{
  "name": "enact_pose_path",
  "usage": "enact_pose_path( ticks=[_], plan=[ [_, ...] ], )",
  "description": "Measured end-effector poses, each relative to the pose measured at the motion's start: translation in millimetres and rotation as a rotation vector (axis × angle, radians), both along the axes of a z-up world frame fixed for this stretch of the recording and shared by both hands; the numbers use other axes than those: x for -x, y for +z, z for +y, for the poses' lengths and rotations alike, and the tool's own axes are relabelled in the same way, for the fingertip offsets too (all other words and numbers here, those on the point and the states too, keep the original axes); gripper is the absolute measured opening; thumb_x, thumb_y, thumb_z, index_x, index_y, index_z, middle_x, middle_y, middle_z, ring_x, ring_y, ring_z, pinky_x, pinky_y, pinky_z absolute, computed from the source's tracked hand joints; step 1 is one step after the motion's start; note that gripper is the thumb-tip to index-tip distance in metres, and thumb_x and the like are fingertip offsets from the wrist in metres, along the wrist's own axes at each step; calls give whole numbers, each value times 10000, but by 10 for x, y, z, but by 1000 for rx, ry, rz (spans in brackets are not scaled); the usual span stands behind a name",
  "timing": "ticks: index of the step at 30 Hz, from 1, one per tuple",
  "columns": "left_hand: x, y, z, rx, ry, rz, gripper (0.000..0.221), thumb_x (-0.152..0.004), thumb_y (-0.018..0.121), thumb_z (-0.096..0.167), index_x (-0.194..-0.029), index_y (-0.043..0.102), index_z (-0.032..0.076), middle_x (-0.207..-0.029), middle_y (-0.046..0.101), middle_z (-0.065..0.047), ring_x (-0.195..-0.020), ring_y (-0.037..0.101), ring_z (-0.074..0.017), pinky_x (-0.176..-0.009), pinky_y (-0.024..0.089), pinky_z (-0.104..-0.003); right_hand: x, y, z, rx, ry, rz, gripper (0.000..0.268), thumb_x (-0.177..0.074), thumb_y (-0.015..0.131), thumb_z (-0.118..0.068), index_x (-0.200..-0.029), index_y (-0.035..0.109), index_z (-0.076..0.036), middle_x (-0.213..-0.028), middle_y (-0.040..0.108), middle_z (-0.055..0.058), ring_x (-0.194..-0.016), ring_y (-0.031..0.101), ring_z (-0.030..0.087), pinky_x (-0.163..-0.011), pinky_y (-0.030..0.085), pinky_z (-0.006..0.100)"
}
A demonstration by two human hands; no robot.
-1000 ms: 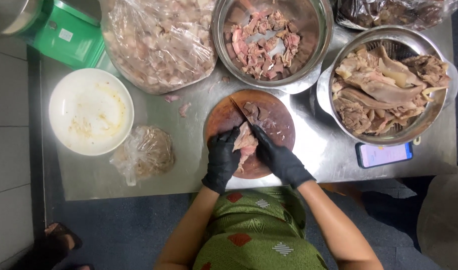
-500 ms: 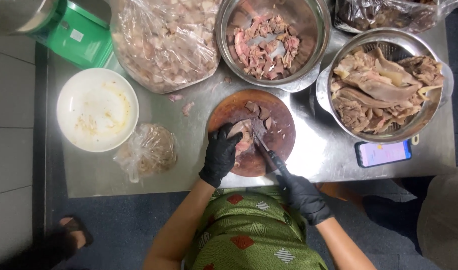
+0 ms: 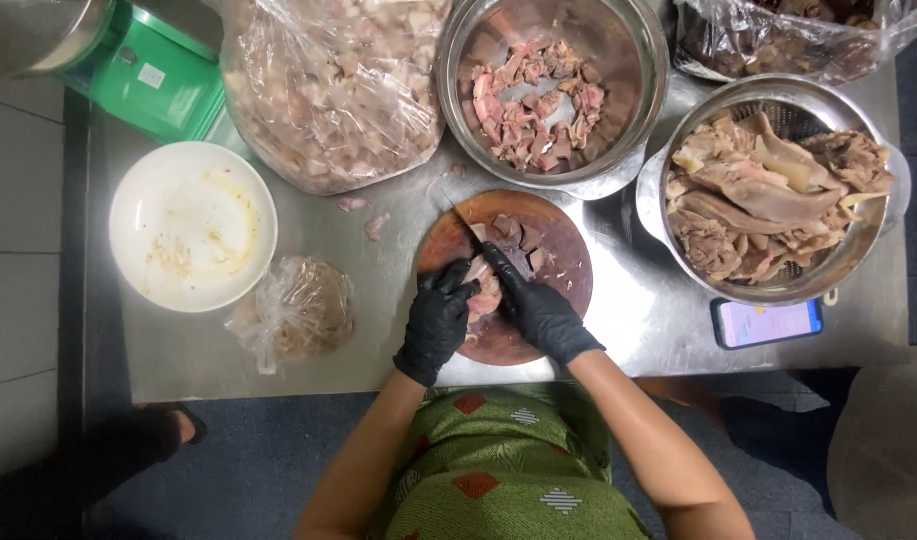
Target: Cutting and sorting pieces of cooked meat on a wooden cutting board and placing them into metal bowls.
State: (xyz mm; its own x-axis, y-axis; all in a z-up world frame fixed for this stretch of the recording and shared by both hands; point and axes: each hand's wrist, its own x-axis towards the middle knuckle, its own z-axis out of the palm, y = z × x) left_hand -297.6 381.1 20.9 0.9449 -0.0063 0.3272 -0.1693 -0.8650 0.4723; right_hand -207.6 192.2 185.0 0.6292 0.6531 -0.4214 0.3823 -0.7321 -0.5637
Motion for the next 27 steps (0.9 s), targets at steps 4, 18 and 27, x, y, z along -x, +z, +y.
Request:
enact_pose_path(
  ticks=[4, 18, 27],
  plan=[
    [-42, -37, 119, 23, -49, -41, 343, -859, 660, 130, -1167, 770, 236, -1442, 639, -51, -1294, 617, -290, -1114, 458, -427, 153, 66, -284, -2, 0, -53, 734, -922, 562, -229, -1594, 267, -248, -1062, 727, 196, -941, 720, 435, -787, 601, 534],
    [-23, 150, 65, -44, -62, -52, 251, -918, 620, 142, -1102, 772, 218, -1134, 685, -12, -1160, 646, -260, -1019, 527, -350, 855, -456, -985, 315, -229, 276, 531, -948, 584, -272, -1472, 507, -234, -1192, 755, 163, -1177, 686, 395, -1064, 486, 518],
    [-107, 131, 201, 26, -234, -119, 281, -887, 649, 82, -1140, 764, 122, -1107, 718, -70, -1148, 662, -276, -1080, 492, -401, 141, -184, -215, 38, 82, -28, 546, -907, 587, -267, -1432, 504, -143, -977, 753, 185, -922, 731, 422, -802, 588, 538]
  ],
)
